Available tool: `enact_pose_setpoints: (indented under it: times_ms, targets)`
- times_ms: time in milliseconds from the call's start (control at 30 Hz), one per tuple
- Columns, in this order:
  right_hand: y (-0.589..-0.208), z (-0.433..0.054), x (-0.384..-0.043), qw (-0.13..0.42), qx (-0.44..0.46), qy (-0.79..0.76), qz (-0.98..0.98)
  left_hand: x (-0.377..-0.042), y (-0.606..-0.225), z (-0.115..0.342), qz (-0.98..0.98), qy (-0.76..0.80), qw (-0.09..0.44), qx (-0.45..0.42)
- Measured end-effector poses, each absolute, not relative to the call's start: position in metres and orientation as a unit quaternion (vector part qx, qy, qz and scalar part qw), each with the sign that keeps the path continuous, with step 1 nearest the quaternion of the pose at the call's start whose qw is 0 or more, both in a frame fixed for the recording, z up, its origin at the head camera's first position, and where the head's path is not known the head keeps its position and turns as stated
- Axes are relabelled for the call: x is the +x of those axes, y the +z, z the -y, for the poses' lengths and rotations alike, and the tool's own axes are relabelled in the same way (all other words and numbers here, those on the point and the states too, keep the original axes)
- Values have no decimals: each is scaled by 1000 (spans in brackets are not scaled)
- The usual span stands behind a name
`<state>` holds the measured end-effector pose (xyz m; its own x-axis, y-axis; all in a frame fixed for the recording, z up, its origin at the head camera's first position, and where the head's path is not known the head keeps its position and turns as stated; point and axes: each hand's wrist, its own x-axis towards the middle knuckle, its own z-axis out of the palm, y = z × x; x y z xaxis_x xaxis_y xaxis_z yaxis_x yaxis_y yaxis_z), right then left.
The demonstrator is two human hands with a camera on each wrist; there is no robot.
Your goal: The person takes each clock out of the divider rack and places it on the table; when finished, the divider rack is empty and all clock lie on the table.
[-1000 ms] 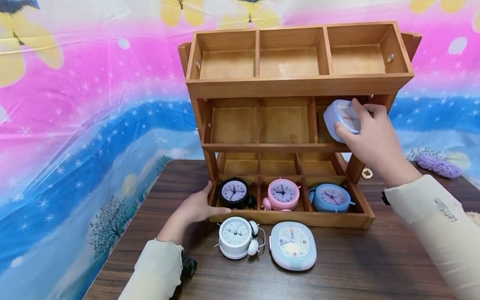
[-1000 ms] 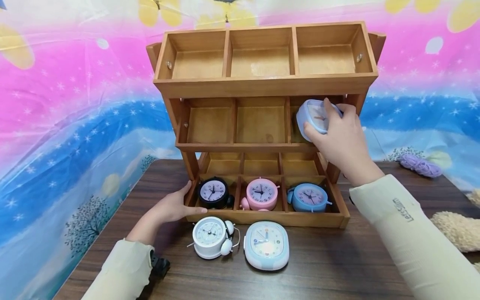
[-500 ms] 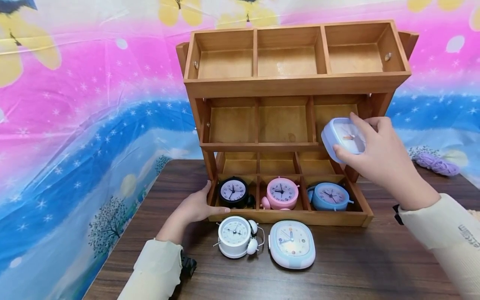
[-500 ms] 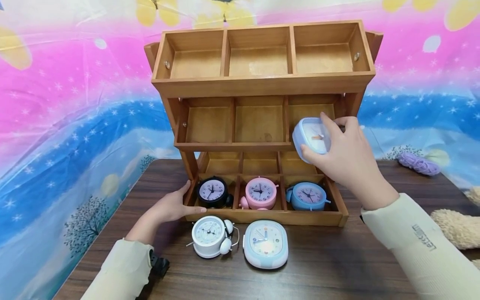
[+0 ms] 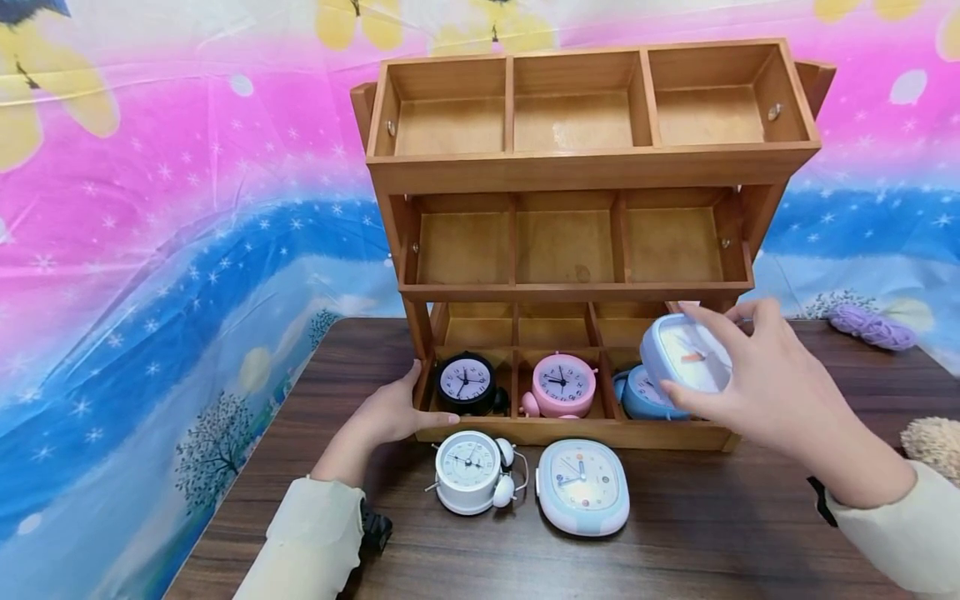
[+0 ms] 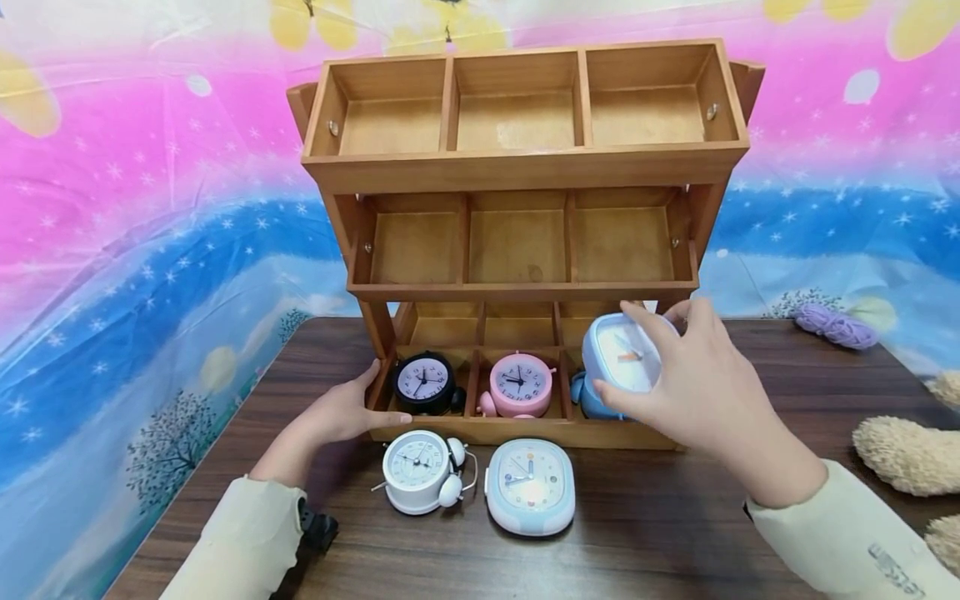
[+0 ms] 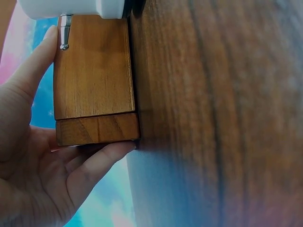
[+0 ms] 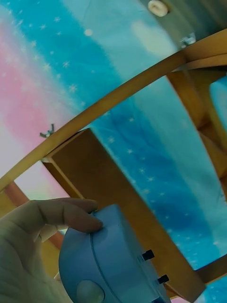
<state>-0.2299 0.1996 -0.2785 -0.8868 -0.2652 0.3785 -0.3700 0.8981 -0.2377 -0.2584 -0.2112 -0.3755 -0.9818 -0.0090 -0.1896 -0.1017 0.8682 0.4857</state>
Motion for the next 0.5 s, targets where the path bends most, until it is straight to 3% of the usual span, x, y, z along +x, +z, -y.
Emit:
enact_pose_setpoints:
  times_ms: [167,500]
  targets:
    - [-297,-203,-219,173,169,153,958,-259,-376,211,-962,255,91,-27]
    - [-320,-209,-202,116,158,145,970,-257,-373,211,-961,258,98,-27]
